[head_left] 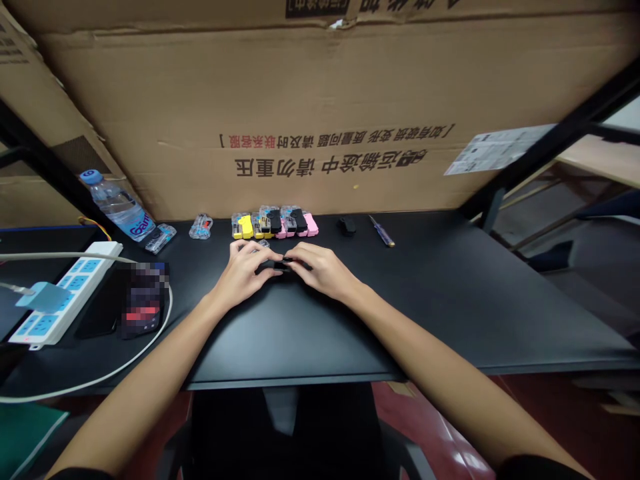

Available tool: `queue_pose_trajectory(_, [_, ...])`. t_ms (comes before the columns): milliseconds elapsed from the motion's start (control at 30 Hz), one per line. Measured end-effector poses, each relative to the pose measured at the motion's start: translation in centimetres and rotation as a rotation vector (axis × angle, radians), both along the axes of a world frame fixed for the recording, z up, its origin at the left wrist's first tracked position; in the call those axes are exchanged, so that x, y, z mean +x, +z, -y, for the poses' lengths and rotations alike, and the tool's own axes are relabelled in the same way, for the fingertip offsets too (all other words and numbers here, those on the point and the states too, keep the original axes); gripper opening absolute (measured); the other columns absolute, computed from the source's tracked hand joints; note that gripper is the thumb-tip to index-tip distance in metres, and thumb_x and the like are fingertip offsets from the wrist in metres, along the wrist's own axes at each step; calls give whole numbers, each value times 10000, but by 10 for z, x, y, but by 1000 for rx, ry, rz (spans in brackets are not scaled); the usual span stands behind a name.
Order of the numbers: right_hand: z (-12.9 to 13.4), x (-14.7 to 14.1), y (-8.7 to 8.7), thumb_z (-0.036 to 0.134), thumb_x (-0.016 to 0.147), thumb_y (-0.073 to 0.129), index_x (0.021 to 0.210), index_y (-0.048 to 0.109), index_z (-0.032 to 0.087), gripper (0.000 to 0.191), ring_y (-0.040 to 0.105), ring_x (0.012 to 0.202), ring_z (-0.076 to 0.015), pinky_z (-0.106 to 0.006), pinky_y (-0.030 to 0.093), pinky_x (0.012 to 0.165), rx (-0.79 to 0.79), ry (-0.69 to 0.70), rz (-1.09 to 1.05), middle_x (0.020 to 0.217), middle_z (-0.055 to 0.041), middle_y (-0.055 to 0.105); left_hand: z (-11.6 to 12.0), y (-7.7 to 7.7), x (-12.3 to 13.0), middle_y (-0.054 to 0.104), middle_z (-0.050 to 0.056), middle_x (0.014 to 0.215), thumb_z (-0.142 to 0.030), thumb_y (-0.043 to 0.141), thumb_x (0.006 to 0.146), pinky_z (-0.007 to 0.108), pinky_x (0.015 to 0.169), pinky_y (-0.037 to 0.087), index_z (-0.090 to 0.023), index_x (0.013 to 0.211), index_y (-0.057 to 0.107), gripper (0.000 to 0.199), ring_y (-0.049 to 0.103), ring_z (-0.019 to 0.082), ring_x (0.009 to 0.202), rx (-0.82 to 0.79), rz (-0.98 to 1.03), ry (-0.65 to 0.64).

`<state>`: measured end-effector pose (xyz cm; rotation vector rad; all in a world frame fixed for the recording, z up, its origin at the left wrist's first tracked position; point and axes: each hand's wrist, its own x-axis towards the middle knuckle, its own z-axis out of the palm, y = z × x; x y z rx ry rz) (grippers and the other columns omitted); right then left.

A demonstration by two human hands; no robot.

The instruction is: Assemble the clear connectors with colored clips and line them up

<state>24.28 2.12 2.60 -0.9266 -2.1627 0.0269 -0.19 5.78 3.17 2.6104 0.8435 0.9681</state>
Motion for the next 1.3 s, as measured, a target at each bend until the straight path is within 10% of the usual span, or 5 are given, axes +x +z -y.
queue_pose_trajectory(1300, [5,-5,2,273,1042,669,1038,790,202,140,699,718,-187,-332,579,695,-74,-25,-206,840,-55,748,-2,4,-3,808,70,1212,-349,605,1111,449,1123,356,-263,1365,718,291,676,234,1134,-71,-113,-80])
